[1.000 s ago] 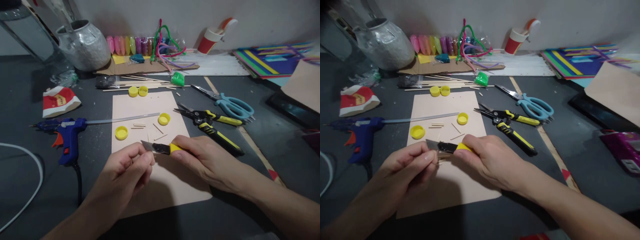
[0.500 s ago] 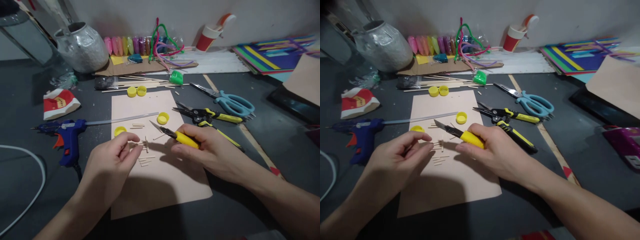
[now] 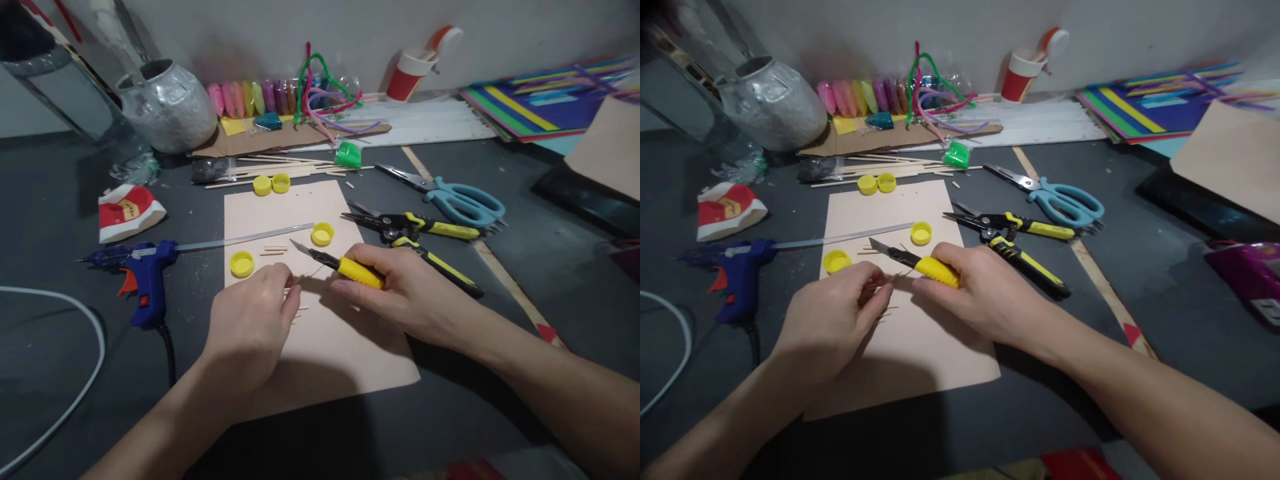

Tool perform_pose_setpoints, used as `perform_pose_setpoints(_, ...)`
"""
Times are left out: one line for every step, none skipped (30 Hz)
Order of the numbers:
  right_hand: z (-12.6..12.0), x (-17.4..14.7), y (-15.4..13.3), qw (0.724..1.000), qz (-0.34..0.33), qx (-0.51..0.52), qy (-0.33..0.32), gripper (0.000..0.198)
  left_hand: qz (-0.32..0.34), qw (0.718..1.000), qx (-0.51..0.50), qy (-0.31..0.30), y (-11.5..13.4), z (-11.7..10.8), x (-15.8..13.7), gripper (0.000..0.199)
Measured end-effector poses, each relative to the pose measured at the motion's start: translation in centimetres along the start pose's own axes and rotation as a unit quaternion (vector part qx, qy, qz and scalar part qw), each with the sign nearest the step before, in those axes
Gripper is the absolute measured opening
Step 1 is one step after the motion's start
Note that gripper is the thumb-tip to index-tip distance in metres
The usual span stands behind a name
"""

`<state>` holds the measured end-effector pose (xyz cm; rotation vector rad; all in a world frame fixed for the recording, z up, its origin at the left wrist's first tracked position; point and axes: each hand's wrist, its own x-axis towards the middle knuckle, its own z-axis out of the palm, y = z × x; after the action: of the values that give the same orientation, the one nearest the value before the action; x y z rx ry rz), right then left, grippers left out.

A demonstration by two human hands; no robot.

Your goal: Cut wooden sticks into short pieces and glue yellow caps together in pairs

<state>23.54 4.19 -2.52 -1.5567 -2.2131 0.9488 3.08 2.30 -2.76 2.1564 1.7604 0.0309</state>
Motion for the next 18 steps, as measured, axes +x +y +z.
perform_pose_setpoints(0.0,0.02,-0.03,1.0,0.0,-0.001,0.001,0.044,0.001,1.0,0.002,0.0,-0.04,0.05,0.0,0.024)
perform_pose_setpoints(0.0,0.06,-0.05,1.0,-0.001,-0.001,0.002,0.045,0.006,1.0,0.005,0.001,-0.09,0.1,0.0,0.024)
perform_pose_setpoints(0.01,0.09,-0.05,1.0,-0.003,-0.002,0.001,0.045,0.012,1.0,0.008,0.002,-0.14,0.15,0.0,0.023)
perform_pose_setpoints(0.02,0.12,-0.04,1.0,-0.005,-0.003,0.001,0.045,0.019,1.0,0.007,0.001,-0.18,0.18,0.02,0.023)
perform_pose_setpoints(0.02,0.13,-0.02,1.0,-0.008,-0.004,0.0,0.044,0.024,1.0,0.004,-0.001,-0.22,0.2,0.03,0.023)
perform_pose_setpoints(0.02,0.14,0.0,1.0,-0.009,-0.006,-0.001,0.043,0.029,1.0,-0.001,-0.005,-0.24,0.19,0.04,0.023)
perform_pose_setpoints(0.01,0.13,0.01,1.0,-0.009,-0.006,-0.001,0.042,0.031,0.999,-0.006,-0.009,-0.26,0.17,0.06,0.024)
perform_pose_setpoints(0.0,0.11,0.03,1.0,-0.008,-0.006,-0.002,0.042,0.031,0.999,-0.009,-0.012,-0.26,0.14,0.06,0.024)
perform_pose_setpoints(-0.02,0.1,0.04,1.0,-0.007,-0.005,-0.003,0.042,0.03,0.999,-0.01,-0.015,-0.26,0.11,0.07,0.025)
perform_pose_setpoints(-0.04,0.08,0.04,1.0,-0.007,-0.004,-0.004,0.042,0.03,0.999,-0.008,-0.015,-0.25,0.08,0.06,0.025)
perform_pose_setpoints(-0.05,0.08,0.04,1.0,-0.009,-0.003,-0.004,0.042,0.033,0.999,-0.005,-0.014,-0.26,0.07,0.06,0.025)
perform_pose_setpoints(-0.06,0.1,0.04,1.0,-0.012,-0.002,-0.002,0.042,0.037,0.999,-0.003,-0.011,-0.29,0.06,0.05,0.025)
perform_pose_setpoints(-0.06,0.12,0.03,1.0,-0.015,-0.001,0.001,0.042,0.041,0.999,-0.004,-0.006,-0.34,0.06,0.03,0.025)
perform_pose_setpoints(-0.06,0.15,0.03,1.0,-0.019,0.0,0.003,0.042,0.044,0.999,-0.008,0.0,-0.4,0.06,0.01,0.024)
perform_pose_setpoints(-0.05,0.18,0.01,1.0,-0.022,0.004,0.005,0.04,0.042,0.999,-0.019,0.007,-0.47,0.05,-0.03,0.023)
perform_pose_setpoints(-0.03,0.19,-0.02,1.0,-0.023,0.01,0.007,0.038,0.037,0.999,-0.038,0.013,-0.53,0.03,-0.08,0.02)
perform_pose_setpoints(0.0,0.18,-0.06,0.999,-0.024,0.019,0.012,0.035,0.028,0.997,-0.072,0.016,-0.56,-0.01,-0.16,0.018)
perform_pose_setpoints(0.03,0.15,-0.13,0.999,-0.026,0.031,0.019,0.031,0.016,0.992,-0.124,0.009,-0.53,-0.06,-0.26,0.016)
